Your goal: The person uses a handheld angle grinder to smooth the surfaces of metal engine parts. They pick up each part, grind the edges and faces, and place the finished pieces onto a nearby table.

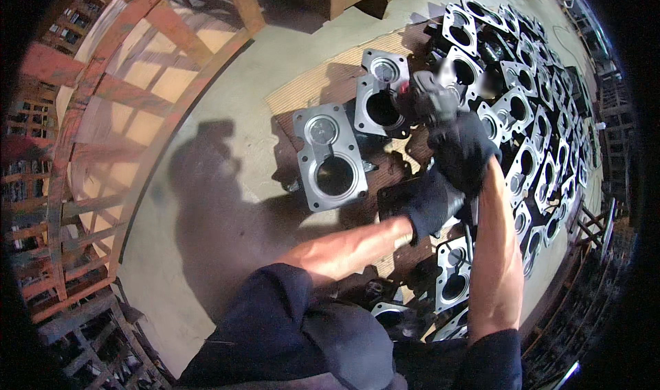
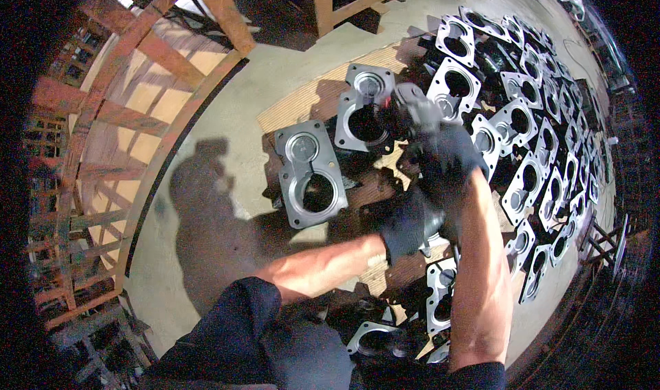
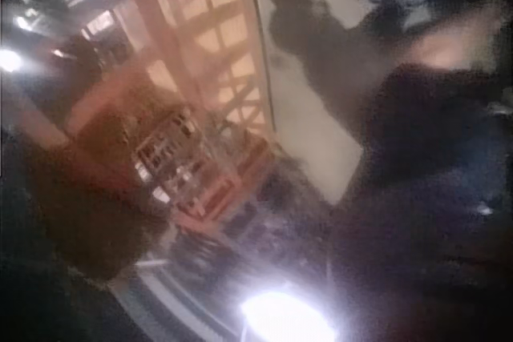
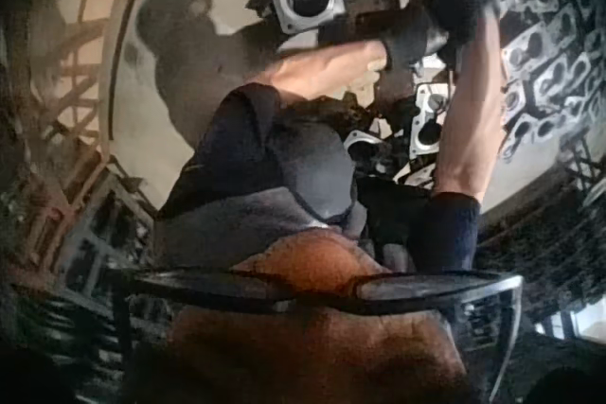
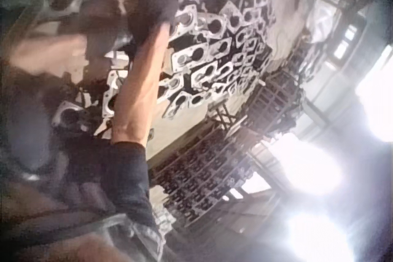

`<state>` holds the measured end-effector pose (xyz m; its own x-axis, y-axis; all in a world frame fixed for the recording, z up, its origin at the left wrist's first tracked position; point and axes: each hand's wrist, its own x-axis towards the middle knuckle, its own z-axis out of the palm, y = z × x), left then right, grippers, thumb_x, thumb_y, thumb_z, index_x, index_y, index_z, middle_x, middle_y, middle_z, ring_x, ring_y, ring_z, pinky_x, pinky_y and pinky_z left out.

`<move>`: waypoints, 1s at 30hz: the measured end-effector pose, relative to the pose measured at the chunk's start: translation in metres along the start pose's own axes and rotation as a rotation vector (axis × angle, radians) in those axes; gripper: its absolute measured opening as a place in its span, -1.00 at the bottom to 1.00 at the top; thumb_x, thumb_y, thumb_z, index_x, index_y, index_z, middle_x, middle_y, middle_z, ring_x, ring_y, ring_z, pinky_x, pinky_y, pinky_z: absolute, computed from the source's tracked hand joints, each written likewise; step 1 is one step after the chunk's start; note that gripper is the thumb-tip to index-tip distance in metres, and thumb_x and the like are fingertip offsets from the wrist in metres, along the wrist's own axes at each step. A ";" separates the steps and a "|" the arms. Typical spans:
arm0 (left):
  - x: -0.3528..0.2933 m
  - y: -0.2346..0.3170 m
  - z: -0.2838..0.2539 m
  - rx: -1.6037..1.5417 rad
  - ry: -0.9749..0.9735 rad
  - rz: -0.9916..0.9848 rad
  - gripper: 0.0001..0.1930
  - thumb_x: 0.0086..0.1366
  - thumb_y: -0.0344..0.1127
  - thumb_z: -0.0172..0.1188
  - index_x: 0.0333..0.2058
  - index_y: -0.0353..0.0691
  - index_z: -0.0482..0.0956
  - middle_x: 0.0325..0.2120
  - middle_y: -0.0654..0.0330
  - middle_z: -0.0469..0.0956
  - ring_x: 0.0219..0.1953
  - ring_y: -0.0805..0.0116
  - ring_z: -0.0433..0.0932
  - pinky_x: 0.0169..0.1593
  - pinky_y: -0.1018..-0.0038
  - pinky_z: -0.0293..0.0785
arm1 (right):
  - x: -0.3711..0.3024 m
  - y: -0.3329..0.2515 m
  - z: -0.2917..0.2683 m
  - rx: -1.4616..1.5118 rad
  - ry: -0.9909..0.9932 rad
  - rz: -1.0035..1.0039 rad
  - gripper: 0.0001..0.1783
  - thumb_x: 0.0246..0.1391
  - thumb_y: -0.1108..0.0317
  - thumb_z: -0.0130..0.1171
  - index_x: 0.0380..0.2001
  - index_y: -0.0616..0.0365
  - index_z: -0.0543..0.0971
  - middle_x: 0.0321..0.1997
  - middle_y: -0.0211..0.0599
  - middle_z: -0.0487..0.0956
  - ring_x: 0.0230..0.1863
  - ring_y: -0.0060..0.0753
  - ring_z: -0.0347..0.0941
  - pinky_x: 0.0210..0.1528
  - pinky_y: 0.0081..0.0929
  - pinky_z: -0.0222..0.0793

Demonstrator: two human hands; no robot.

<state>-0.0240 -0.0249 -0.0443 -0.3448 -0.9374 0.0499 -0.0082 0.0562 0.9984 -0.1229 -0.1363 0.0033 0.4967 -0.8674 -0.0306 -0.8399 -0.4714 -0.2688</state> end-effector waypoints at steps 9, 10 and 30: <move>-0.142 -0.015 0.065 -0.413 -0.112 -0.177 -0.57 0.41 -0.44 0.04 0.23 -0.31 0.33 0.19 0.12 0.40 0.23 0.33 0.35 0.34 0.39 0.23 | -0.097 -0.130 -0.039 0.440 -0.285 0.534 -0.64 -0.14 0.30 0.38 -0.23 0.23 0.64 -0.28 -0.05 0.69 -0.19 -0.14 0.66 -0.11 -0.30 0.50; -0.148 -0.014 0.060 -0.435 -0.139 -0.207 -0.57 0.42 -0.44 0.04 0.23 -0.31 0.32 0.18 0.13 0.40 0.23 0.35 0.35 0.33 0.39 0.24 | -0.101 -0.133 -0.027 0.486 -0.194 0.510 -0.61 -0.16 0.27 0.41 -0.23 0.23 0.64 -0.29 -0.03 0.69 -0.22 -0.04 0.65 -0.10 -0.29 0.51; -0.080 -0.003 -0.053 -0.363 0.024 -0.204 -0.57 0.31 -0.45 0.15 0.16 -0.33 0.46 0.12 0.04 0.52 0.20 0.23 0.41 0.33 0.30 0.25 | 0.017 -0.113 0.002 0.238 -0.202 0.356 -0.67 -0.13 0.26 0.39 -0.27 0.19 0.66 -0.34 -0.02 0.69 -0.21 -0.06 0.67 -0.19 -0.33 0.53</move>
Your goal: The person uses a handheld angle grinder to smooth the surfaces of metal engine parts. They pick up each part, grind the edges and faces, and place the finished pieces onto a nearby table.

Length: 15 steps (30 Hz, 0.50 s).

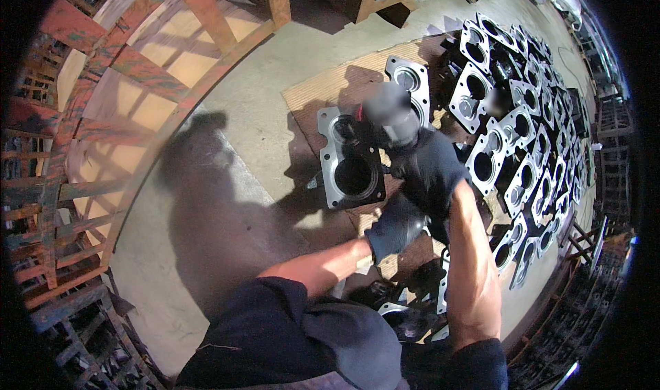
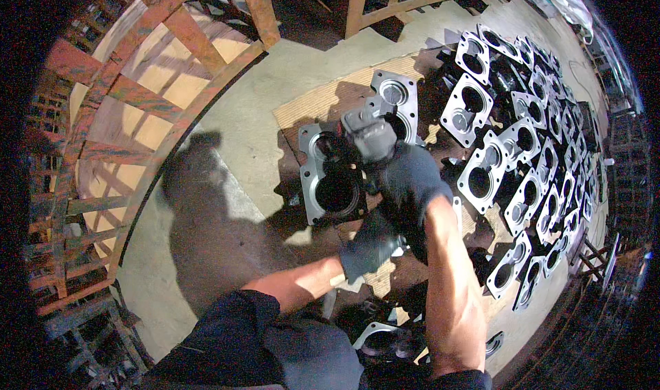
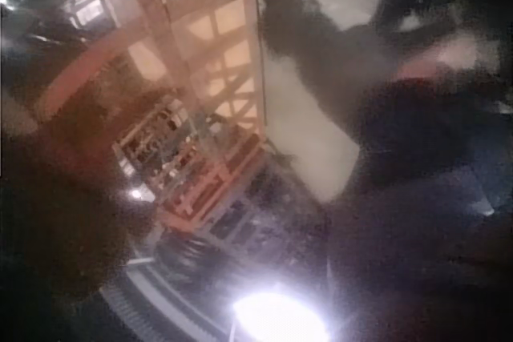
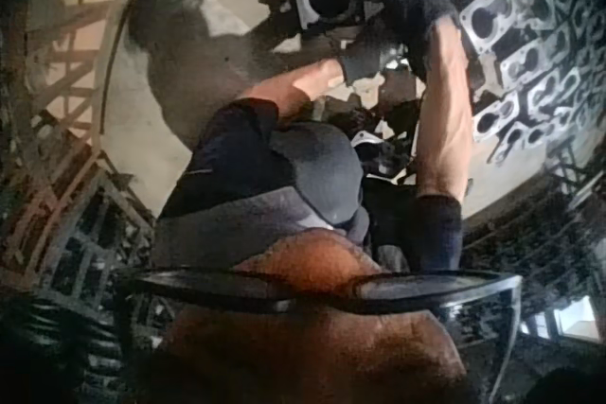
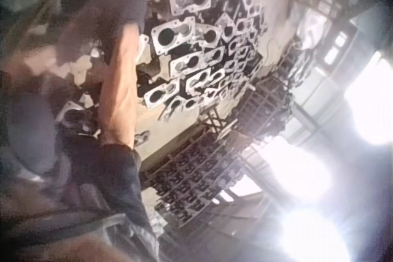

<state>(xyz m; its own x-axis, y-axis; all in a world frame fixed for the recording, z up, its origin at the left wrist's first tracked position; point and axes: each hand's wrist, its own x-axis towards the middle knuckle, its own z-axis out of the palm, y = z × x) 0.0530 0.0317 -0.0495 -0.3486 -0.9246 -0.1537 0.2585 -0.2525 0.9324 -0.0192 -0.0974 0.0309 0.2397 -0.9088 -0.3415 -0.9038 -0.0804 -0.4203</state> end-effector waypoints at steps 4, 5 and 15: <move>-0.031 0.001 0.018 -0.739 0.007 -0.099 -0.58 0.32 -0.46 0.17 0.15 -0.30 0.47 0.10 0.06 0.52 0.19 0.28 0.41 0.30 0.32 0.28 | -0.044 0.001 0.015 0.032 0.060 0.051 -0.64 -0.04 0.29 0.36 -0.14 0.17 0.64 -0.27 -0.04 0.70 -0.15 -0.28 0.66 -0.10 -0.40 0.51; -0.035 0.002 0.016 -0.899 -0.006 -0.141 -0.59 0.32 -0.47 0.17 0.15 -0.30 0.47 0.09 0.07 0.53 0.18 0.29 0.41 0.29 0.33 0.28 | -0.047 0.001 0.020 0.028 0.090 0.035 -0.63 -0.05 0.28 0.37 -0.14 0.17 0.64 -0.28 -0.04 0.70 -0.16 -0.27 0.66 -0.09 -0.40 0.51; 0.002 -0.039 -0.051 0.492 0.086 0.303 -0.62 0.36 -0.38 0.03 0.11 -0.38 0.41 0.10 -0.05 0.45 0.18 0.14 0.39 0.29 0.28 0.26 | 0.027 -0.058 0.014 -0.150 -0.145 -0.231 -0.61 -0.05 0.16 0.24 -0.20 0.21 0.63 -0.25 0.13 0.64 -0.14 0.15 0.59 -0.08 -0.18 0.52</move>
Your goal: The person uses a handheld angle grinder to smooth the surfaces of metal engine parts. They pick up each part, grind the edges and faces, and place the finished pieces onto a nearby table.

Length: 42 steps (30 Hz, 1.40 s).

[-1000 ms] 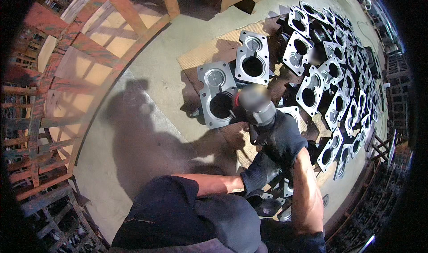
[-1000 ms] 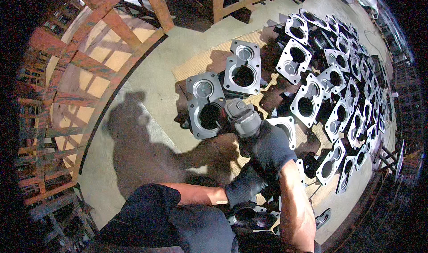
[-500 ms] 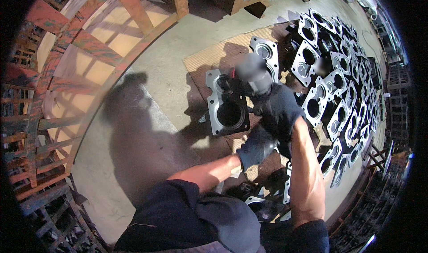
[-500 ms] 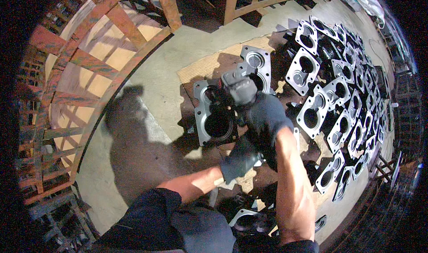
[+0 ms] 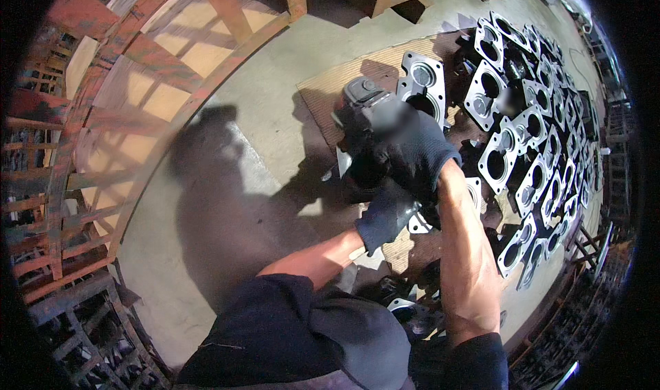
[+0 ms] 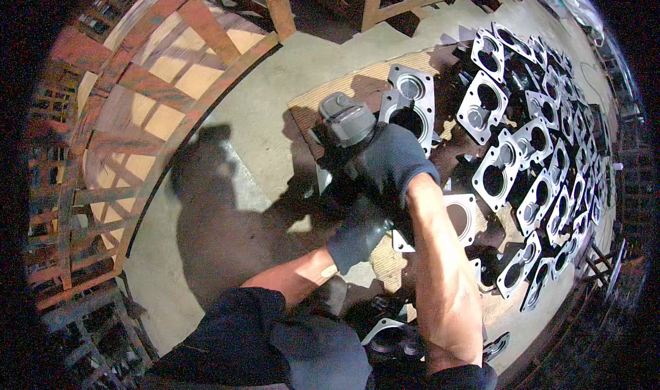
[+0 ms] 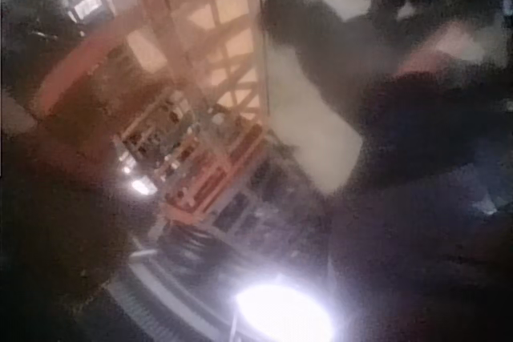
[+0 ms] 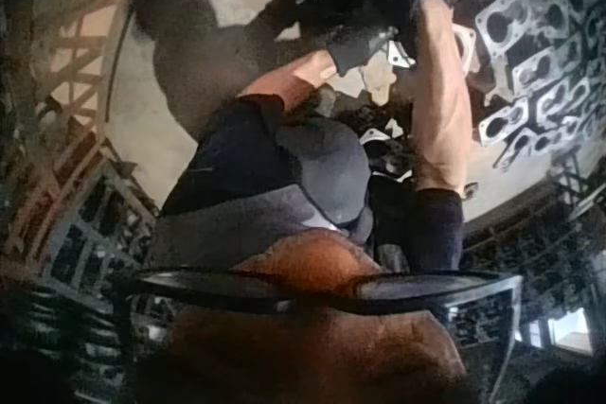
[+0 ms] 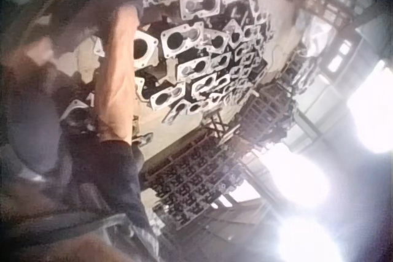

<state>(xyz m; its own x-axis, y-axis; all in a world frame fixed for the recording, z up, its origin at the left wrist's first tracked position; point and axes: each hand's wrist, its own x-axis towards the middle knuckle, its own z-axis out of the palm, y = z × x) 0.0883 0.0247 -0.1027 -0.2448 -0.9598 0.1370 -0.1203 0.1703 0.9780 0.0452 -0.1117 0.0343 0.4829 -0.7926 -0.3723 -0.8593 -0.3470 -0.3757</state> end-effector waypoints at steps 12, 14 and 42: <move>0.021 0.084 -0.022 0.087 -0.188 -0.192 -0.72 0.30 -0.39 0.09 -0.05 -0.31 0.61 -0.08 -0.08 0.61 0.01 0.02 0.55 0.17 0.21 0.39 | -0.019 0.018 -0.015 0.224 0.173 0.233 -0.49 -0.25 0.10 0.38 -0.22 0.22 0.68 -0.24 0.18 0.65 -0.08 0.16 0.60 -0.03 -0.24 0.52; 0.006 0.074 -0.025 0.071 -0.130 -0.156 -0.67 0.29 -0.39 0.11 0.01 -0.32 0.56 -0.01 -0.06 0.57 0.08 0.06 0.50 0.21 0.24 0.36 | -0.020 0.006 -0.012 0.254 0.132 0.206 -0.50 -0.27 0.12 0.38 -0.24 0.23 0.69 -0.27 0.19 0.65 -0.10 0.17 0.60 -0.04 -0.23 0.52; -0.121 0.023 0.047 -0.352 -0.146 -0.272 -0.53 0.24 -0.40 0.26 0.13 -0.34 0.44 0.11 0.03 0.49 0.21 0.16 0.39 0.32 0.36 0.22 | -0.119 -0.040 0.039 0.146 0.019 0.333 -0.49 -0.24 0.12 0.41 -0.20 0.19 0.64 -0.28 0.11 0.67 -0.12 0.16 0.61 -0.06 -0.19 0.52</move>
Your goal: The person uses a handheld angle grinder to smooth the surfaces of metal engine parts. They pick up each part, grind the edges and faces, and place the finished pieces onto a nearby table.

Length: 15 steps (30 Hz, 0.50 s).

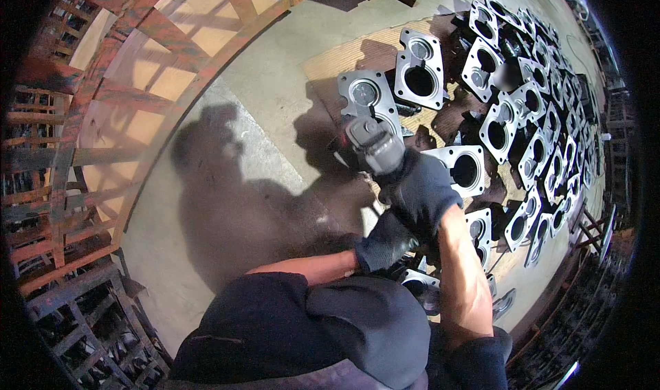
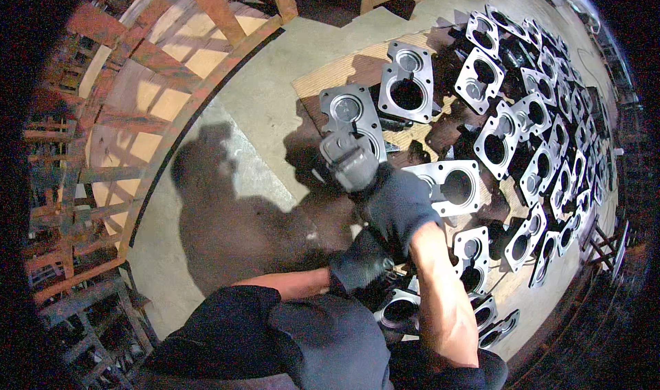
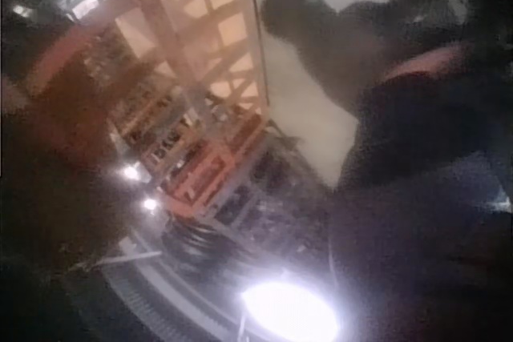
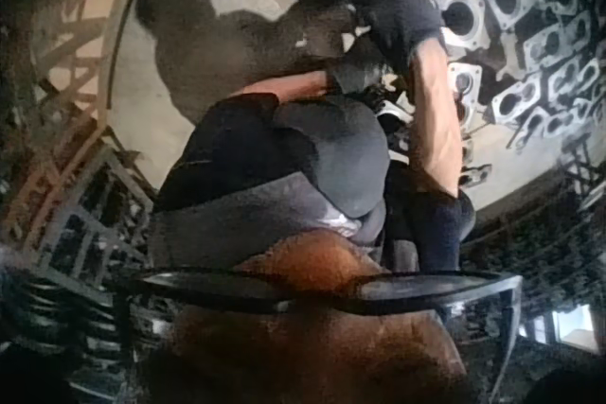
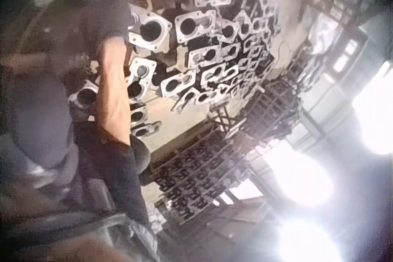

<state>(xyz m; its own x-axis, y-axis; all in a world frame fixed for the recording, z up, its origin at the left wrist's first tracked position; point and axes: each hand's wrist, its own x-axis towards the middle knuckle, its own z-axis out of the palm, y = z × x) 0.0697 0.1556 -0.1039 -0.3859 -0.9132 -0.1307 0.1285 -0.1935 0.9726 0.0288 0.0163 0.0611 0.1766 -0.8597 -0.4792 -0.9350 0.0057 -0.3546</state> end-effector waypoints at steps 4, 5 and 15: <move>-0.008 0.021 -0.003 -0.027 -0.075 -0.001 -0.52 0.23 -0.40 0.26 0.14 -0.33 0.44 0.13 0.03 0.47 0.22 0.16 0.37 0.33 0.34 0.21 | -0.003 0.013 0.011 -0.025 -0.001 -0.021 -0.51 -0.26 0.13 0.42 -0.20 0.12 0.65 -0.28 0.06 0.68 -0.13 0.11 0.62 -0.08 -0.19 0.53; -0.004 0.023 -0.007 -0.026 -0.066 0.014 -0.51 0.23 -0.40 0.26 0.14 -0.32 0.44 0.14 0.03 0.47 0.22 0.16 0.37 0.33 0.34 0.21 | -0.004 0.005 0.002 0.054 0.064 -0.012 -0.54 -0.21 0.14 0.39 -0.21 0.13 0.66 -0.28 0.07 0.68 -0.13 0.11 0.62 -0.08 -0.18 0.53; 0.010 0.013 -0.017 0.223 0.110 0.123 -0.49 0.22 -0.41 0.28 0.15 -0.30 0.42 0.18 0.01 0.42 0.25 0.14 0.33 0.34 0.29 0.18 | 0.013 -0.006 -0.004 0.088 -0.012 -0.081 -0.50 -0.25 0.10 0.41 -0.23 0.17 0.65 -0.29 0.15 0.65 -0.14 0.21 0.60 -0.07 -0.12 0.52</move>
<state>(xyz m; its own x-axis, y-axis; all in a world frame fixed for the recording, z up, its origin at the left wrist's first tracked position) 0.0836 0.1380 -0.0956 -0.2764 -0.9609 -0.0172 -0.0405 -0.0063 0.9992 0.0354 0.0036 0.0601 0.2546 -0.8530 -0.4555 -0.8870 -0.0183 -0.4614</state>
